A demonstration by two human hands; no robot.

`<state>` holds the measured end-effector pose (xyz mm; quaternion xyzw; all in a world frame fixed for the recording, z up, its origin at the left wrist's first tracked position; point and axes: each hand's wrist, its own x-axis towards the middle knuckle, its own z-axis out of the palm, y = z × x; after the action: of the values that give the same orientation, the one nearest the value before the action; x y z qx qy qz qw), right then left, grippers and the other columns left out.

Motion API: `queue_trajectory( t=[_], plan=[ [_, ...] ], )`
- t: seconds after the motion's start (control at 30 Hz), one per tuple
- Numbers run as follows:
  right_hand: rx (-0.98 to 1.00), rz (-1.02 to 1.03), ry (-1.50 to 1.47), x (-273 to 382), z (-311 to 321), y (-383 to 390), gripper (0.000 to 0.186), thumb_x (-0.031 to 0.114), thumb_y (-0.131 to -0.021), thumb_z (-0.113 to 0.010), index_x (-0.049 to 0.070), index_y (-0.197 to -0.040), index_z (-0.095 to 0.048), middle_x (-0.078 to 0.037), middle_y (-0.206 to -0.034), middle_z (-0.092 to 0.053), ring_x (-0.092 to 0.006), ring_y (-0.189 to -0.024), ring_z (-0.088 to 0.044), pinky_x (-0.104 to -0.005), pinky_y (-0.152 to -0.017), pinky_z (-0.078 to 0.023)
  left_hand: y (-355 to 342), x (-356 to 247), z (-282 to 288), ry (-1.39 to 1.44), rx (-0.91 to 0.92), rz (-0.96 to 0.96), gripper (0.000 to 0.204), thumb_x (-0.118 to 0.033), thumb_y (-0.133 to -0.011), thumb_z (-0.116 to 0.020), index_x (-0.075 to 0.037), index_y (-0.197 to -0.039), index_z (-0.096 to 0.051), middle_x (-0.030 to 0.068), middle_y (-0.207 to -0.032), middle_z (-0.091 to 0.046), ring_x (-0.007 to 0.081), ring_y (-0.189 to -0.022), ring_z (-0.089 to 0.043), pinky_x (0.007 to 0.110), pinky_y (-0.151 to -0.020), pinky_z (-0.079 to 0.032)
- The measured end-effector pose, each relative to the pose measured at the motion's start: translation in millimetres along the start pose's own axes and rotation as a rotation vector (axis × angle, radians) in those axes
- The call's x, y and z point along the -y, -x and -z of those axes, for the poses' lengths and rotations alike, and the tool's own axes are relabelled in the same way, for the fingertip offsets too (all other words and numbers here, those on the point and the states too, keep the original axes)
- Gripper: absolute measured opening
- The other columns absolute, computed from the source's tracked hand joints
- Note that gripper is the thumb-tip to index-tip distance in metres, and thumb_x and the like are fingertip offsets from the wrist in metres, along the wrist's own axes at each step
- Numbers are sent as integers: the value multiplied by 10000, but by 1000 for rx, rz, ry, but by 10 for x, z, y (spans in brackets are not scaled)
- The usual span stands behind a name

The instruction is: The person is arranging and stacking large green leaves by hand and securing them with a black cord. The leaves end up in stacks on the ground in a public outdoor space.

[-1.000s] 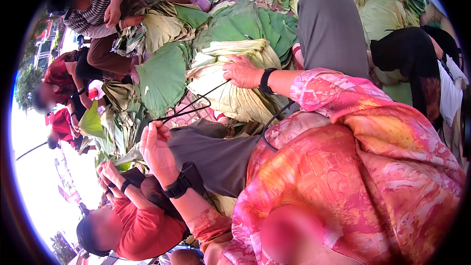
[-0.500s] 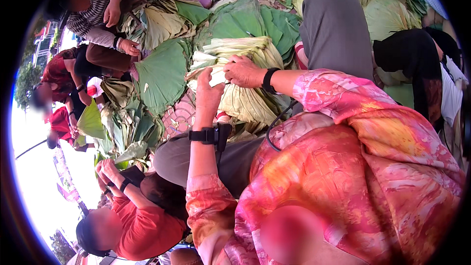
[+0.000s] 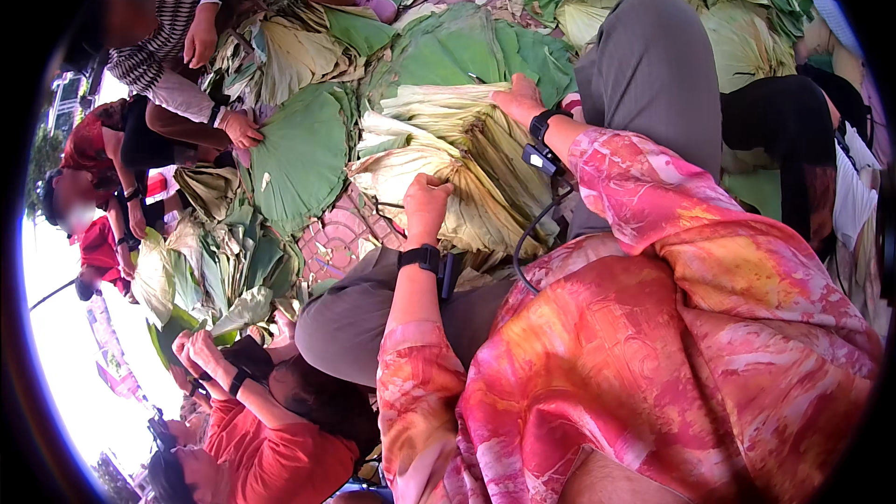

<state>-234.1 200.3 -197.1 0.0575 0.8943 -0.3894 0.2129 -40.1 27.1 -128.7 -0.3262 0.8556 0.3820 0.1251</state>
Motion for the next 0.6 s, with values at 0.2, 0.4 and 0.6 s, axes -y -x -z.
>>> queue_trajectory(
  t=[0.2, 0.4, 0.6],
  plan=[
    [297, -240, -260, -261, 46, -104, 824, 372, -673, -770, -150, -1218, -439, -256, -1208, -528, -321, -1130, -518, -379, -949, -404, 303, -431, 359, -23, 63, 69, 198, -231, -755, -644, -47, -817, -678, 178, -746, -654, 324, -732, -636, 396, -711, -492],
    [485, -321, -633, -199, -16, -121, 594, 214, -723, -762, 7, -1216, -502, -118, -1123, -608, -183, -1020, -572, -321, -903, -424, 193, 52, 506, -48, 105, 97, 187, -201, -727, -635, -52, -820, -701, 185, -803, -664, 333, -790, -638, 394, -747, -491],
    [367, 175, -436, -105, -139, 152, 780, 396, -605, -813, 60, -1240, -512, -110, -1115, -622, -220, -1011, -586, -299, -915, -418, 140, 403, 566, -207, 37, 20, 175, -171, -706, -633, -16, -758, -695, 122, -553, -578, 215, -453, -547, 349, -489, -457]
  ],
)
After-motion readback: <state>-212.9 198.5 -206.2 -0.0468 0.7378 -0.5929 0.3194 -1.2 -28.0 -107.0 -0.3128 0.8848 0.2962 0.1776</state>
